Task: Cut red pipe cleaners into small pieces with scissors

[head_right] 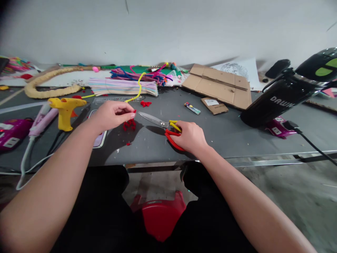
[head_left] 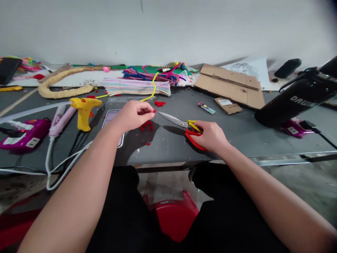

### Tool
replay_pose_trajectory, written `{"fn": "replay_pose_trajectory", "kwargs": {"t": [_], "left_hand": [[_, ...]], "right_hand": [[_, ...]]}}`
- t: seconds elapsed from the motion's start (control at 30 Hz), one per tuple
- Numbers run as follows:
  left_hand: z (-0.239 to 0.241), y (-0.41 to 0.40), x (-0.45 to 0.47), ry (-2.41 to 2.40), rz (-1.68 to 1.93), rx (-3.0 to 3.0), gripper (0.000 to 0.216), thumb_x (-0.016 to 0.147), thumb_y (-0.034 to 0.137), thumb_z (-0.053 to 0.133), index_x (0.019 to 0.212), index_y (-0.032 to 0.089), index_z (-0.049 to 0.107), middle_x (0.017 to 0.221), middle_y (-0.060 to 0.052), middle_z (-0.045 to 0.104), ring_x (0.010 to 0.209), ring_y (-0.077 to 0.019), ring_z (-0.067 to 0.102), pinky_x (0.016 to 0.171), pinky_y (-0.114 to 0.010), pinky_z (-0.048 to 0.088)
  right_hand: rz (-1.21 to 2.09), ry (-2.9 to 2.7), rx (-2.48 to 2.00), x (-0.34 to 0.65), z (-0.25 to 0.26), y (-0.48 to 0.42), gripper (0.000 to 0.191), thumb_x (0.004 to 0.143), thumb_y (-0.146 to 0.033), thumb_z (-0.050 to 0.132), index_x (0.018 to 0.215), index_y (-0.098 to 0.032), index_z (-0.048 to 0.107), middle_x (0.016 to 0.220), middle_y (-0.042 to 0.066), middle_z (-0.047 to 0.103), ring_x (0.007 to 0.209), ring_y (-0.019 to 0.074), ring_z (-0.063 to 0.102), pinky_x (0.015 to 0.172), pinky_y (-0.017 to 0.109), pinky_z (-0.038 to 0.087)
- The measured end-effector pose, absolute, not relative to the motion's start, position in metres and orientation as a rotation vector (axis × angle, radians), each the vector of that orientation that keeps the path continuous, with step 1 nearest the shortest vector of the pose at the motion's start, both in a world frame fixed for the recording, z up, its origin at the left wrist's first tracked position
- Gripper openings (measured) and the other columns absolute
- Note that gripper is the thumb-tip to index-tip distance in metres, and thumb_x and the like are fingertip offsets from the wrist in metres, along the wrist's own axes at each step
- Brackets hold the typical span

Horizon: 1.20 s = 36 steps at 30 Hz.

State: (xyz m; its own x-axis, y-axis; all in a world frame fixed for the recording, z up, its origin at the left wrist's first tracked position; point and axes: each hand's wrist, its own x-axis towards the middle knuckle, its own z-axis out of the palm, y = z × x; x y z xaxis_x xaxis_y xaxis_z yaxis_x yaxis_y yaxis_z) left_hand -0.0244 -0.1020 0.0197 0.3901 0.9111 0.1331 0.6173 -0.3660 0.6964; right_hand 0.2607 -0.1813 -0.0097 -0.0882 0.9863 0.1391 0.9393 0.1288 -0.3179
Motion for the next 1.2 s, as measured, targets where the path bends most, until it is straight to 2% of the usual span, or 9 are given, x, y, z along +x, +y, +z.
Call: {"fn": "replay_pose_trajectory", "kwargs": {"t": [0.33, 0.57, 0.77, 0.87, 1.03, 1.2], "left_hand": [[0.013, -0.099, -0.027, 1.311, 0.625, 2.127, 0.028, 0.078, 0.043, 0.065, 0.088, 0.019, 0.070, 0.077, -0.005, 0.070, 0.067, -0.0160, 0.060, 0.061, -0.027, 0.045], [0.016, -0.101, -0.026, 1.353, 0.562, 2.131, 0.026, 0.075, 0.043, 0.066, 0.085, 0.020, 0.073, 0.078, -0.005, 0.072, 0.068, -0.0162, 0.062, 0.062, -0.027, 0.046], [0.014, -0.100, -0.026, 1.358, 0.532, 2.146, 0.026, 0.075, 0.044, 0.066, 0.084, 0.021, 0.074, 0.077, -0.004, 0.073, 0.066, -0.0163, 0.062, 0.060, -0.028, 0.046], [0.013, -0.102, -0.022, 1.344, 0.517, 2.154, 0.027, 0.076, 0.045, 0.065, 0.083, 0.021, 0.075, 0.075, -0.004, 0.073, 0.063, -0.0154, 0.062, 0.058, -0.027, 0.045], [0.016, -0.112, -0.003, 1.280, 0.509, 2.247, 0.028, 0.077, 0.042, 0.064, 0.087, 0.019, 0.076, 0.078, -0.004, 0.074, 0.068, -0.0148, 0.064, 0.061, -0.026, 0.045], [0.018, -0.125, 0.016, 1.218, 0.413, 2.261, 0.025, 0.079, 0.040, 0.063, 0.088, 0.020, 0.076, 0.076, -0.002, 0.073, 0.066, -0.0137, 0.063, 0.060, -0.025, 0.044]], "right_hand": [[0.229, -2.135, -1.834, 0.263, -0.011, -0.180, 0.031, 0.078, -0.052, 0.056, 0.071, -0.022, 0.057, 0.065, 0.003, 0.061, 0.057, 0.0162, 0.050, 0.054, 0.028, 0.027], [0.249, -2.166, -1.791, 0.262, -0.005, -0.181, 0.028, 0.079, -0.047, 0.056, 0.084, -0.021, 0.066, 0.073, 0.005, 0.066, 0.058, 0.0154, 0.050, 0.054, 0.027, 0.028], [0.302, -2.109, -1.803, 0.263, -0.007, -0.179, 0.031, 0.077, -0.050, 0.059, 0.068, -0.021, 0.057, 0.062, 0.001, 0.058, 0.056, 0.0128, 0.042, 0.053, 0.027, 0.027], [0.428, -1.935, -1.805, 0.264, -0.008, -0.176, 0.035, 0.077, -0.054, 0.062, 0.068, -0.020, 0.056, 0.061, 0.000, 0.055, 0.057, 0.0119, 0.040, 0.052, 0.026, 0.027], [0.941, -1.477, -1.546, 0.253, -0.005, -0.171, 0.043, 0.073, -0.060, 0.069, 0.078, -0.020, 0.056, 0.066, 0.000, 0.059, 0.051, 0.0096, 0.042, 0.048, 0.025, 0.031], [1.150, -1.323, -1.390, 0.231, -0.001, -0.168, 0.048, 0.061, -0.057, 0.081, 0.075, -0.020, 0.054, 0.056, -0.004, 0.053, 0.046, 0.0078, 0.040, 0.043, 0.023, 0.029]]}}
